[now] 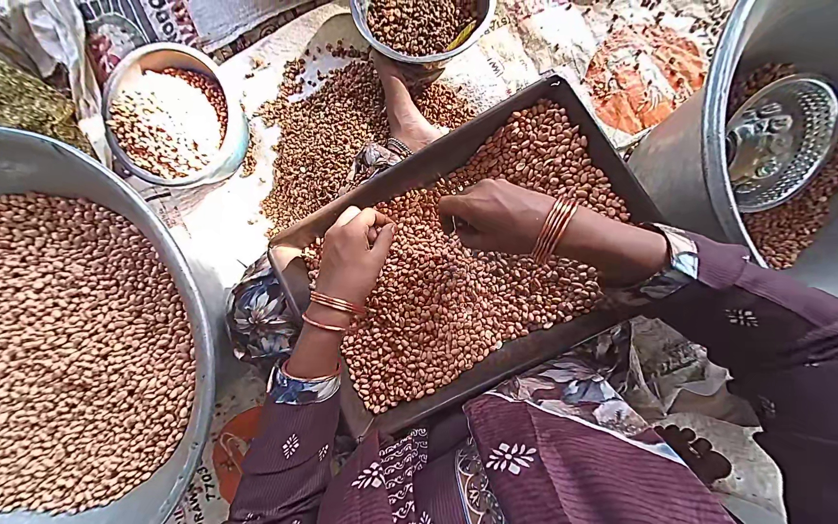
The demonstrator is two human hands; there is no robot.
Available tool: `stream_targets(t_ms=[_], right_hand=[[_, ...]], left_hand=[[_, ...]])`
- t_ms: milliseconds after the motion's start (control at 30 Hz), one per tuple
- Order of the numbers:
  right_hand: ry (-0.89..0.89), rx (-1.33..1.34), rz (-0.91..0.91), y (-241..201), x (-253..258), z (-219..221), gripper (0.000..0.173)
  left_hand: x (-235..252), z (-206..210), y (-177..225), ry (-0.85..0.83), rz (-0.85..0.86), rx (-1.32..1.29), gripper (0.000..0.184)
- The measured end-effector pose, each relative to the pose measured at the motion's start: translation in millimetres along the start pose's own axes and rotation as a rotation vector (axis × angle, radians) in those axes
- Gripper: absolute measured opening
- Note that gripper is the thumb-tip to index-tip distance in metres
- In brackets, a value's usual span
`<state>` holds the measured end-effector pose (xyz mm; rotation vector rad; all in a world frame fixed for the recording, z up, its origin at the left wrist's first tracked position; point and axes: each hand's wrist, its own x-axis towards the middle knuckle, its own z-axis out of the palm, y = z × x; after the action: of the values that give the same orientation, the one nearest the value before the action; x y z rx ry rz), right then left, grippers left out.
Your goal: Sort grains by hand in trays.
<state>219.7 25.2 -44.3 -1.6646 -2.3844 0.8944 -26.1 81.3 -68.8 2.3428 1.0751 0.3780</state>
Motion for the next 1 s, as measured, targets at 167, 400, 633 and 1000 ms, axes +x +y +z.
stream_targets(t_ms=[167, 400, 633, 1000], right_hand=[[0.178, 0.097, -0.093, 13.0, 32.4, -2.3, 0.016], [0.085, 0.095, -0.040, 11.3, 44.0, 25.6, 0.017], [-0.028, 0.251, 0.175, 13.6, 24.3, -6.3, 0.012], [-0.018, 0.780, 0.175, 22.5, -13.7, -9.7, 0.014]], left_hand=[[14.6, -3.7, 21.8, -0.106, 0.057, 0.190, 0.015], [5.4, 11.5, 16.8, -0.124, 0.063, 0.224, 0.019], [4.8, 20.2, 13.7, -0.111, 0.062, 0.238, 0.019], [3.2, 22.2, 7.5, -0.054, 0.127, 0.084, 0.019]])
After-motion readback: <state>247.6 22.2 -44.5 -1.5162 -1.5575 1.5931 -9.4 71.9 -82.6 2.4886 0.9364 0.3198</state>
